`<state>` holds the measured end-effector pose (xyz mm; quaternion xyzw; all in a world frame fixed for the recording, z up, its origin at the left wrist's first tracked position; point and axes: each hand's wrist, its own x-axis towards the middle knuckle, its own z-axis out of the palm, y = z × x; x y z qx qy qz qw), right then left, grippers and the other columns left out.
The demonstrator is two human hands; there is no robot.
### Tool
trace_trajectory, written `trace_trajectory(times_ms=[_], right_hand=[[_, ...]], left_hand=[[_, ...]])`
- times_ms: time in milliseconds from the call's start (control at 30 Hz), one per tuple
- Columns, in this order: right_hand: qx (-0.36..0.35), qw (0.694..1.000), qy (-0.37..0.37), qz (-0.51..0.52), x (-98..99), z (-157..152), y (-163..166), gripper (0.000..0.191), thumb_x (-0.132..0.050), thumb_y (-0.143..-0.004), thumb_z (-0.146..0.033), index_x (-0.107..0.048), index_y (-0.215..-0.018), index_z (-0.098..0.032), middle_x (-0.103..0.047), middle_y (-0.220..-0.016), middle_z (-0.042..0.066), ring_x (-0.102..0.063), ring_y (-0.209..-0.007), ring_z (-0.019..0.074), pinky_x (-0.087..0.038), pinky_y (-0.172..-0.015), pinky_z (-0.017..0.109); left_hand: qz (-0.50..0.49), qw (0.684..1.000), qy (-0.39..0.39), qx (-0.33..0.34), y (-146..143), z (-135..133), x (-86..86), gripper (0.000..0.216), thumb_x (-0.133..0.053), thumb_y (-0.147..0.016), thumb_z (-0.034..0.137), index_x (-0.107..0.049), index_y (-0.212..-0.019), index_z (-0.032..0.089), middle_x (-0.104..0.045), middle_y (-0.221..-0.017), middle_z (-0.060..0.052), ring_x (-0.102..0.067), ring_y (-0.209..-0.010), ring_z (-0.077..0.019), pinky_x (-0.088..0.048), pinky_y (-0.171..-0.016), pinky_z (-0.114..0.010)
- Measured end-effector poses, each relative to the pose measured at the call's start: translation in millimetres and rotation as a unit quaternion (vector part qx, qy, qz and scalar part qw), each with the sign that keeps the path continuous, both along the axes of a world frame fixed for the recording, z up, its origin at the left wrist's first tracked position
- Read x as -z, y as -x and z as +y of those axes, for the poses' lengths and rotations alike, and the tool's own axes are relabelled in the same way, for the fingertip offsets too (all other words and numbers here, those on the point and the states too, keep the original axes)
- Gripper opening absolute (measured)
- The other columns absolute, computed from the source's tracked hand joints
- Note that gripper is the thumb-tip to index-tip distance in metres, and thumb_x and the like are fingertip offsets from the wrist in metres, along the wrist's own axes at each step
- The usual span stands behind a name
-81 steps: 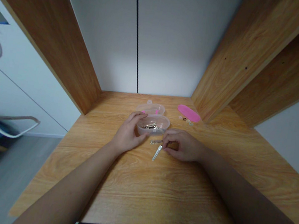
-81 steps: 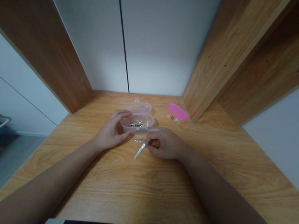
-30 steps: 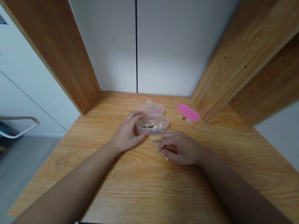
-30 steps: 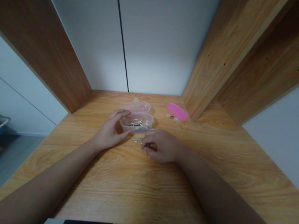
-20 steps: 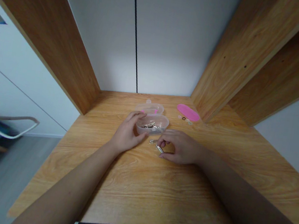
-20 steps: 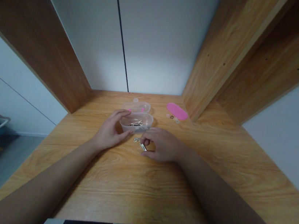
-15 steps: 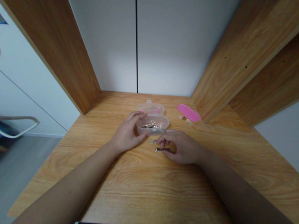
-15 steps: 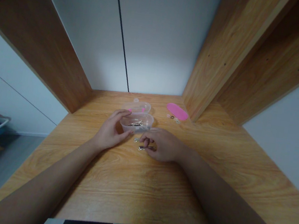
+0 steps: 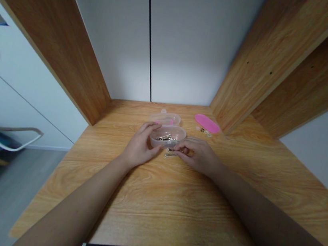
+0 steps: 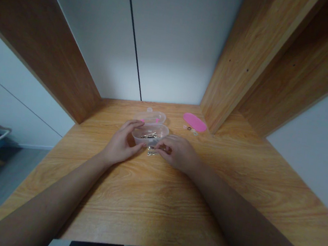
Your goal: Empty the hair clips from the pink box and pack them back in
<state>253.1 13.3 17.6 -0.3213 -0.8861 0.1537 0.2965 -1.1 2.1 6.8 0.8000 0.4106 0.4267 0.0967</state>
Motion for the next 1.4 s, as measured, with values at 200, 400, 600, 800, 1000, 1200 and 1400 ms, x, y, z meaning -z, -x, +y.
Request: trace_trajectory(times_ms=[200, 400, 600, 800, 1000, 1200, 1400], right_hand=[[-0.027, 0.999, 0.026, -0.021, 6.4, 0.6, 2.6, 0.007, -0.068, -0.091, -0.027, -0.073, -0.092, -0.021, -0.074, -0.082, 0.002, -0.063, -0.071, 0.0138, -0.045, -0.066, 0.025], [-0.038, 0.998, 0.038, -0.023, 4.8, 2.6, -1.2, 0.014, -0.068, -0.092, -0.03, -0.074, -0.101, -0.022, -0.076, -0.092, 0.003, -0.064, -0.074, 0.0137, -0.048, -0.069, 0.025], [-0.052, 0.998, 0.023, -0.039, 2.4, 3.1, -1.3, 0.018, -0.066, -0.093, -0.03, -0.074, -0.109, -0.024, -0.077, -0.1, 0.005, -0.069, -0.085, 0.0174, -0.052, -0.077, 0.029], [-0.063, 0.998, 0.02, -0.024, 2.5, 3.7, -2.7, 0.013, -0.068, -0.09, -0.023, -0.075, -0.101, -0.024, -0.078, -0.1, 0.005, -0.071, -0.091, 0.0188, -0.053, -0.083, 0.031], [-0.103, 0.992, 0.069, -0.025, -1.4, 0.5, -4.9, 0.017, -0.064, -0.092, -0.022, -0.075, -0.106, -0.024, -0.077, -0.1, 0.004, -0.071, -0.088, 0.0165, -0.054, -0.08, 0.029], [-0.127, 0.985, 0.114, -0.012, -1.9, -0.9, -2.6, 0.033, -0.065, -0.092, -0.024, -0.07, -0.124, -0.025, -0.074, -0.12, 0.007, -0.071, -0.105, 0.0183, -0.055, -0.09, 0.032], [-0.123, 0.977, 0.172, -0.007, -0.9, -4.0, -1.0, 0.034, -0.064, -0.092, -0.02, -0.069, -0.125, -0.024, -0.075, -0.115, 0.006, -0.071, -0.095, 0.0166, -0.057, -0.085, 0.031]], left_hand=[[0.001, 1.0, 0.005, 0.0, 0.8, -0.2, -0.1, 0.06, -0.075, -0.08, 0.024, -0.052, -0.135, 0.021, -0.056, -0.138, -0.014, -0.054, -0.132, -0.0286, -0.046, -0.114, -0.05], [0.0, 1.0, 0.002, -0.005, 0.4, -0.3, 0.9, 0.059, -0.075, -0.081, 0.024, -0.052, -0.135, 0.02, -0.056, -0.139, -0.014, -0.054, -0.131, -0.0278, -0.046, -0.114, -0.049], [0.0, 1.0, 0.003, 0.001, 0.9, -0.3, 1.3, 0.061, -0.076, -0.08, 0.024, -0.051, -0.136, 0.021, -0.055, -0.14, -0.014, -0.053, -0.133, -0.0285, -0.045, -0.114, -0.051], [-0.002, 1.0, -0.006, 0.003, 1.4, 0.1, 1.5, 0.059, -0.075, -0.081, 0.025, -0.051, -0.135, 0.021, -0.057, -0.137, -0.013, -0.055, -0.13, -0.0289, -0.046, -0.113, -0.053], [-0.001, 1.0, -0.003, 0.002, 1.0, 0.0, 1.6, 0.06, -0.075, -0.08, 0.024, -0.051, -0.135, 0.022, -0.056, -0.139, -0.014, -0.054, -0.132, -0.0295, -0.046, -0.112, -0.053], [-0.002, 1.0, 0.001, 0.008, 0.5, -0.2, 0.7, 0.06, -0.075, -0.081, 0.024, -0.051, -0.136, 0.021, -0.056, -0.138, -0.014, -0.054, -0.132, -0.0285, -0.046, -0.113, -0.051], [-0.003, 1.0, 0.002, 0.008, 0.9, 0.0, 1.3, 0.061, -0.075, -0.08, 0.023, -0.051, -0.136, 0.022, -0.055, -0.139, -0.014, -0.053, -0.133, -0.0292, -0.045, -0.113, -0.053]])
